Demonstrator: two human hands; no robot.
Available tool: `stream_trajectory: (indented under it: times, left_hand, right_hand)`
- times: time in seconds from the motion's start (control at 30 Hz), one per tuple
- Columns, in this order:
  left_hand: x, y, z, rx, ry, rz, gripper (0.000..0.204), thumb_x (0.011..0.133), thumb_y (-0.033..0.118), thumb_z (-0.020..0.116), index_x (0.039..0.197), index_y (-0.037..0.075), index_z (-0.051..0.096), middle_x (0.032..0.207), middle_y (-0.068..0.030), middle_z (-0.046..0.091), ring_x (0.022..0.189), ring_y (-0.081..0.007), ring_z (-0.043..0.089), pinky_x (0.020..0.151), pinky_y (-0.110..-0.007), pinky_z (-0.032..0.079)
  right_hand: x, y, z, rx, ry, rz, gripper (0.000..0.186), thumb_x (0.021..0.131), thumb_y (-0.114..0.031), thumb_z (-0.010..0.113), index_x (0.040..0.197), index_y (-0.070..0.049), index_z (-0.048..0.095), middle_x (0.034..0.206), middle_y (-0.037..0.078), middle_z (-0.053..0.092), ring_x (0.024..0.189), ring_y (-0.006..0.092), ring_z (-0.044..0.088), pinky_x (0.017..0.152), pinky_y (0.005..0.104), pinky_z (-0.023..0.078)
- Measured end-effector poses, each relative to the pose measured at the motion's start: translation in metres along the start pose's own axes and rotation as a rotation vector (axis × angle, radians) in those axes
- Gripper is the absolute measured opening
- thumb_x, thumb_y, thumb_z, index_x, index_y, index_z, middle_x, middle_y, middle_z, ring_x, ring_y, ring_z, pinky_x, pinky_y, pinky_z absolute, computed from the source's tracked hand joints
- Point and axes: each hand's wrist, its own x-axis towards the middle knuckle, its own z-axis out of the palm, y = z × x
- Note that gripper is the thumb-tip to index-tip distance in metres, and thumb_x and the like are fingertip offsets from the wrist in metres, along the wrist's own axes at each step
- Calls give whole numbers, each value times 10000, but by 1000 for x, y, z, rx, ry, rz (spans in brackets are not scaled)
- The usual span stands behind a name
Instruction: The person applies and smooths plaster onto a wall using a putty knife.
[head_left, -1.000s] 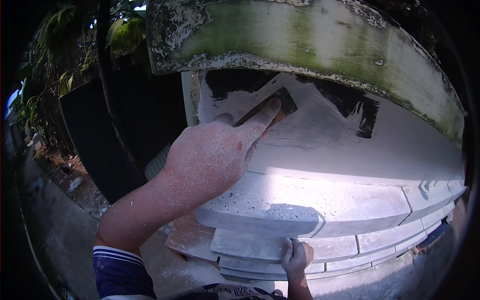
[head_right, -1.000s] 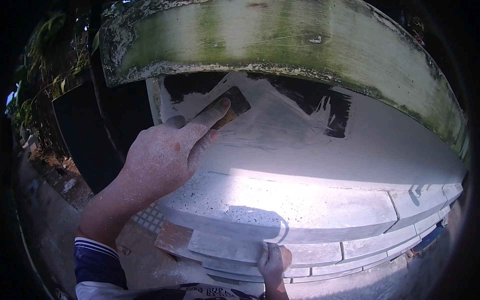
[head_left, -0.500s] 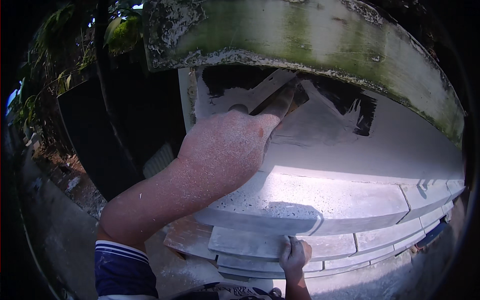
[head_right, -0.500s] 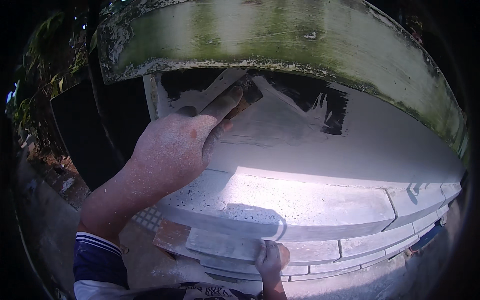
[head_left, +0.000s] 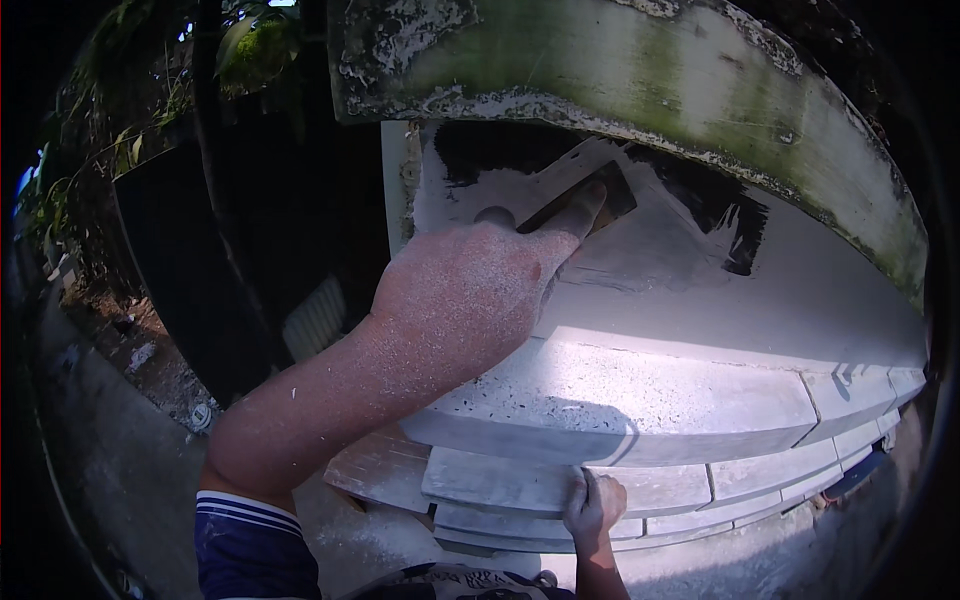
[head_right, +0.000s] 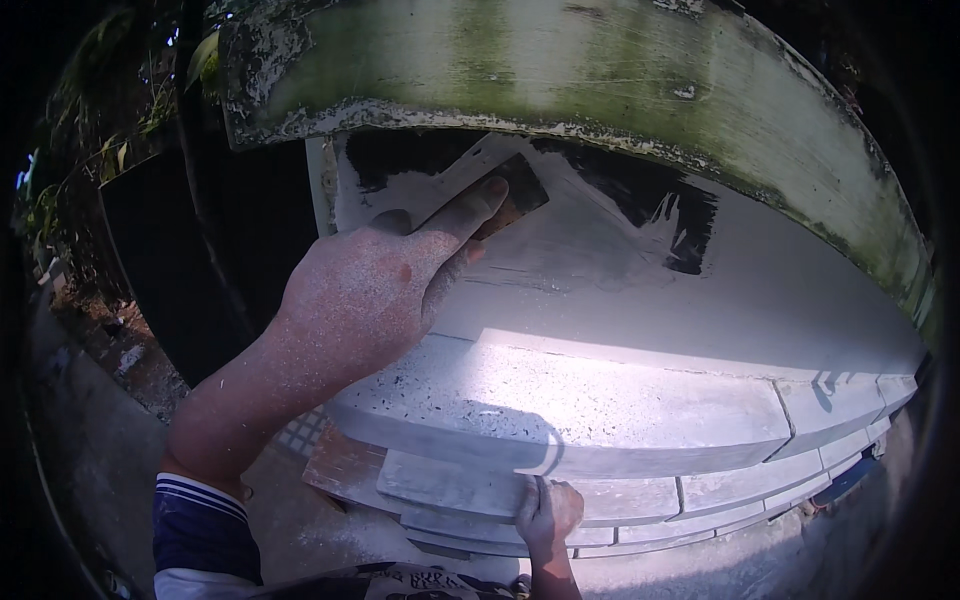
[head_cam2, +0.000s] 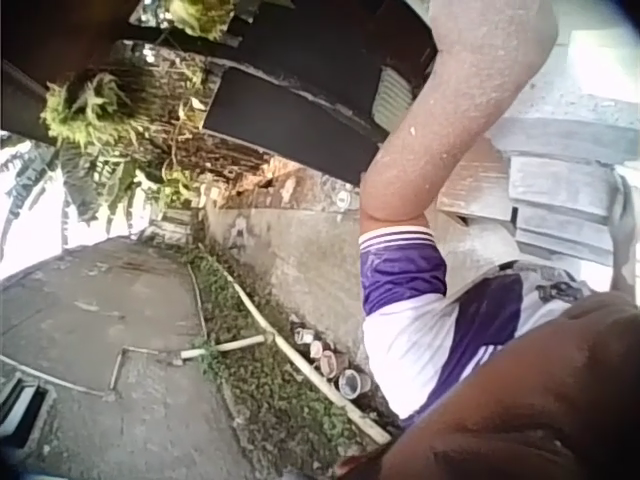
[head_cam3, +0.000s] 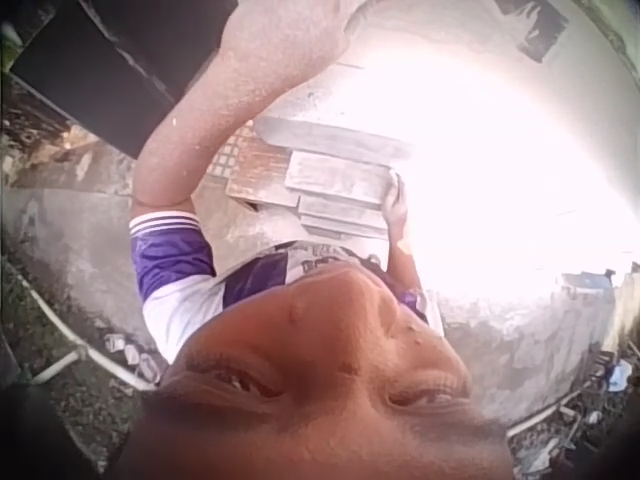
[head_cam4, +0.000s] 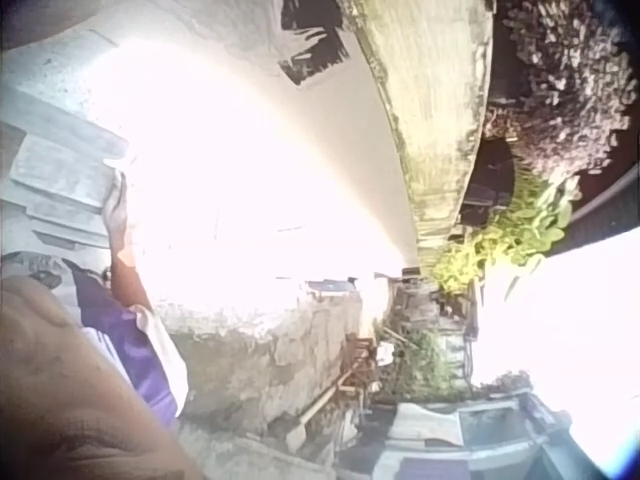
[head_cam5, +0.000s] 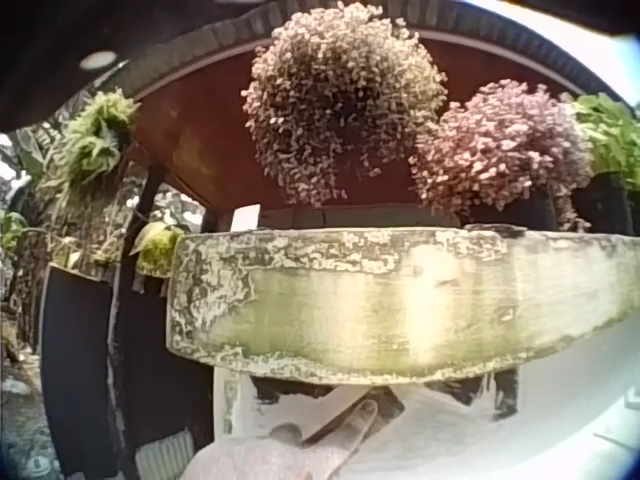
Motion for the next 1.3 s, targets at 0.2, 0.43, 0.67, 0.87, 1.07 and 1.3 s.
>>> stream_trajectory:
  times: [0.2, 0.43, 0.67, 0.87, 1.07, 1.3]
  left_hand:
    - [7, -5, 13, 19, 127, 18, 562, 1100, 394, 516, 1630, 263, 382, 684, -115, 661, 555, -235, 677, 534, -379, 592]
    - [-4, -4, 6, 19, 46, -25, 555, 1092, 405, 535, 1612, 249, 420, 811, -136, 703, 590, -245, 696, 542, -375, 598]
    - [24, 20, -2, 18, 174, -28, 513, 1089, 386, 542, 1585, 290, 455, 801, -155, 719, 678, -271, 740, 654, -420, 625]
    - [-6, 5, 16, 34, 196, -80, 465, 1060, 310, 611, 1510, 216, 547, 869, -156, 739, 715, -302, 752, 682, -419, 625]
    - [5, 28, 4, -43, 285, -97, 470, 1044, 274, 643, 1502, 210, 556, 889, -190, 743, 751, -329, 760, 689, -433, 614]
    - [-4, 17, 17, -59, 275, -151, 257, 1047, 316, 621, 1144, 88, 685, 791, -160, 723, 712, -293, 740, 629, -444, 597]
  right_hand:
    - [7, -2, 3, 59, 5, -17, 140, 866, -74, 686, 968, 8, 738, 754, 133, 651, 650, 330, 614, 635, 452, 444]
    - [8, -4, -7, 23, -44, 44, 152, 875, -89, 682, 980, -4, 751, 782, 131, 675, 695, 333, 642, 653, 447, 461]
    - [4, 4, 6, 43, -30, -1, 180, 890, -150, 672, 977, -24, 767, 806, 111, 721, 714, 312, 685, 675, 444, 504]
    - [1, 8, 0, 31, -73, 30, 213, 898, -198, 677, 955, -22, 782, 779, 112, 731, 740, 318, 702, 708, 450, 528]
    - [6, 10, -5, 150, -175, 68, 156, 874, -181, 708, 917, -51, 782, 795, 100, 741, 751, 318, 698, 729, 448, 525]
    - [7, 24, -12, 193, -243, 112, 94, 836, -177, 735, 872, -96, 764, 841, 74, 742, 849, 311, 670, 821, 477, 477]
